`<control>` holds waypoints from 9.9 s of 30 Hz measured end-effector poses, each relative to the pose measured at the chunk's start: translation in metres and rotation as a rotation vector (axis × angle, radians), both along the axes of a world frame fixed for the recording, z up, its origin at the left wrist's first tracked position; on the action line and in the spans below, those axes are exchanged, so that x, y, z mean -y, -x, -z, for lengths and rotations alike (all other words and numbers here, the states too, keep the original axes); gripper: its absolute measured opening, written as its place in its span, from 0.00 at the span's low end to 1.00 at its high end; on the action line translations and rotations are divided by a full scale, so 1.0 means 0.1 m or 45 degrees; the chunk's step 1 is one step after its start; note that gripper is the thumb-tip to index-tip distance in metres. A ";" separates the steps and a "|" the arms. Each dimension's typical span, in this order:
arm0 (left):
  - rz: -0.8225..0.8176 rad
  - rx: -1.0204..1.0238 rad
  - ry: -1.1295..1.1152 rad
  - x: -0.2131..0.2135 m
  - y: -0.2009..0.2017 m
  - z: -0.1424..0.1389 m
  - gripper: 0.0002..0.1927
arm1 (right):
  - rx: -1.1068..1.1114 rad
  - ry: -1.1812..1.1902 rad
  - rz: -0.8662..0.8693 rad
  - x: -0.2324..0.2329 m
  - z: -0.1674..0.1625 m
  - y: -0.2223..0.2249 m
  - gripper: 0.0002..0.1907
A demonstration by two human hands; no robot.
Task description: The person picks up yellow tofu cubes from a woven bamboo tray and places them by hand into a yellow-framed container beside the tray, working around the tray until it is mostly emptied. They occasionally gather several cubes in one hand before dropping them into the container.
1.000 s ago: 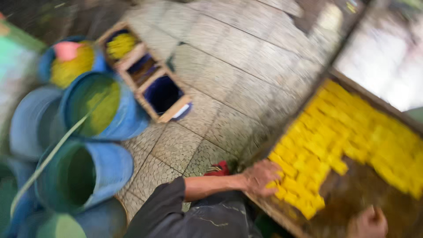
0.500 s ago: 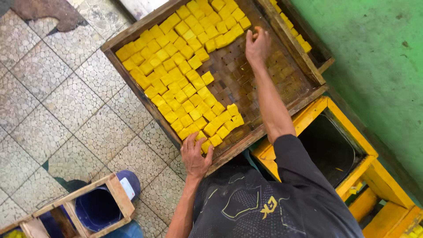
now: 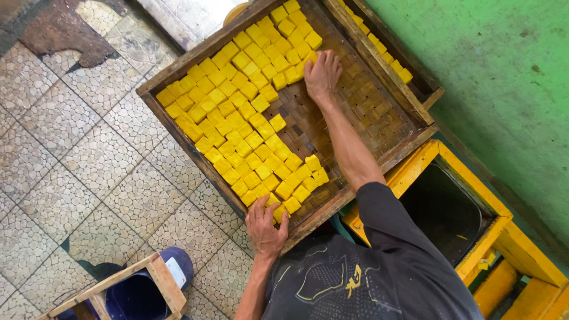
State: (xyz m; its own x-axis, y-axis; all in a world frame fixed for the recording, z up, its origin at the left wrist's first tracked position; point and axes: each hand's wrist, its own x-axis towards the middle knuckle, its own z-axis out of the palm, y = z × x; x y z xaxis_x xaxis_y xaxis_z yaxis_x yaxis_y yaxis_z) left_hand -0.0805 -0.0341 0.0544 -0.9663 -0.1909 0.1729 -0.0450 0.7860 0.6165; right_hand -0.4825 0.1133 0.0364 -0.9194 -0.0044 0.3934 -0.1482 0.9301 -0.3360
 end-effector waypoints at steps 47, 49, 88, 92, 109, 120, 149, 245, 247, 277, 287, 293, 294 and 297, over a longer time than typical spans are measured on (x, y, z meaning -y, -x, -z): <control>-0.593 0.048 -2.872 0.43 0.70 0.55 0.17 | 0.285 0.048 -0.334 1.12 0.13 -0.82 0.28; -0.582 0.049 -2.858 0.43 0.66 0.59 0.17 | 0.266 0.302 -0.357 1.08 0.14 -0.80 0.30; 0.381 0.054 -0.039 -0.05 0.00 -0.17 0.32 | 0.238 2.526 0.286 -2.39 0.27 -4.22 0.26; 0.204 0.019 0.186 0.03 -0.26 0.11 0.28 | 0.797 1.752 0.716 -3.20 0.94 -3.89 0.29; 0.083 0.144 0.477 -0.23 -0.13 0.48 0.22 | 1.516 0.364 0.325 -3.08 2.24 -3.40 0.42; 0.093 0.082 0.284 -0.10 -0.15 0.30 0.21 | 1.437 0.042 0.536 -3.36 0.92 -3.32 0.15; 0.153 -0.065 0.127 0.16 -0.31 0.30 0.15 | 0.465 1.113 -0.068 -0.76 0.01 -3.54 0.22; -0.168 0.080 -3.117 0.75 0.06 0.22 0.20 | 0.128 0.106 0.024 1.04 0.36 -1.76 0.19; -0.225 0.114 -3.137 0.75 0.11 0.25 0.21 | 0.316 0.181 -0.094 1.07 0.35 -1.71 0.23; 0.071 0.022 -2.966 0.42 0.73 0.31 0.43 | 1.001 0.624 -0.452 0.52 -1.04 -3.30 0.51; 0.666 0.540 -2.117 -0.26 0.51 -0.10 0.35 | 0.719 1.620 -0.628 -0.33 -0.35 -3.63 0.39; 0.408 0.103 -0.230 -0.04 0.03 -0.21 0.28 | 0.536 2.479 0.279 -1.95 0.03 -4.29 0.35; 0.288 0.042 -0.096 0.02 -0.05 -0.16 0.26 | 0.415 2.310 0.296 -2.31 0.10 -4.36 0.31; 0.162 -0.034 0.106 0.13 -0.24 0.08 0.22 | 0.561 1.788 0.640 -3.06 0.61 -4.21 0.28</control>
State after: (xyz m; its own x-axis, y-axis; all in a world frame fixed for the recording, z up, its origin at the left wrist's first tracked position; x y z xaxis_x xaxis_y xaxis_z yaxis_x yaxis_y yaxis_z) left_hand -0.0565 -0.0467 0.0463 -0.9766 -0.0513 0.2091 0.0737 0.8327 0.5488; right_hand -0.0615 0.4191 -0.0242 -0.7530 0.4559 -0.4745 0.4121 -0.2353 -0.8802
